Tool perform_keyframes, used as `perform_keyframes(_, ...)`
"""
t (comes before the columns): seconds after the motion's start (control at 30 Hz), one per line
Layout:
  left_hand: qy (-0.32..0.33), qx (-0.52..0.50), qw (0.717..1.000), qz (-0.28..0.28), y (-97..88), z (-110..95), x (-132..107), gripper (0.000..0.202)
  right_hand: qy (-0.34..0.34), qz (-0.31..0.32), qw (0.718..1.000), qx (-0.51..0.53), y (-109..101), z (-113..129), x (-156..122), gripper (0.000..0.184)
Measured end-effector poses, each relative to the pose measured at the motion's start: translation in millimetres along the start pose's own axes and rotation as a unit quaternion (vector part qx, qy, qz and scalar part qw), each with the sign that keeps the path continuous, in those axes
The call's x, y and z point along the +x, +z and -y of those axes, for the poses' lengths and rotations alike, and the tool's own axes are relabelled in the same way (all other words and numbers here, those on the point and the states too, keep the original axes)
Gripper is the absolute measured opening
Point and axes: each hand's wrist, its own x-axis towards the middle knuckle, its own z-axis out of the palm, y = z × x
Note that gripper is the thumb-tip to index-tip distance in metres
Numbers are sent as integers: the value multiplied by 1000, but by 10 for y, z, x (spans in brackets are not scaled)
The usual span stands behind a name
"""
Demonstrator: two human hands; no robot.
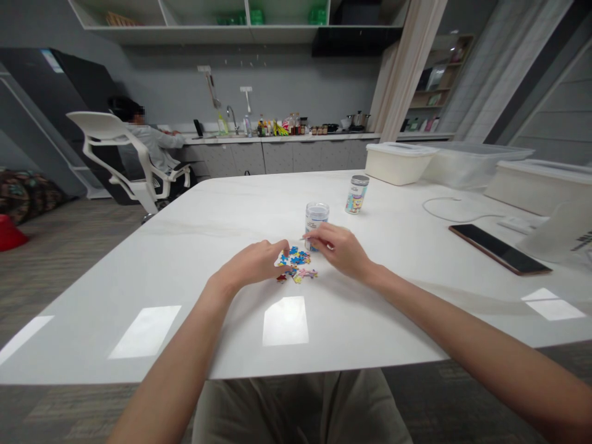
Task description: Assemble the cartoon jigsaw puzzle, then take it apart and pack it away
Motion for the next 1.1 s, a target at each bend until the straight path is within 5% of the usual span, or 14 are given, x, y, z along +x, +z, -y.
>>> perform_keyframes(0.1,-14,30,999,3,6,48,2,28,48,-124,991,-17,-116,-36,95,29)
perform_keyframes(0.2,-29,38,999,5,1,48,0,29,67,-176,982,-28,-143,-128,186,29)
perform_keyframes(0.5,-63,36,997,33,-18,88,-18,37,99,-112,988,-23,-35,-242,132,43)
perform_keyframes(0.67,-50,-8,997,62,-43,130,-57,45,207,-73,975,23,77,-321,62,65)
perform_keyframes(0.8,-19,-48,995,82,-41,117,-58,39,232,-22,972,35,178,-346,17,52)
perform_keyframes(1.1,6,-87,989,116,-79,44,-55,28,237,-52,969,50,218,-309,-8,46)
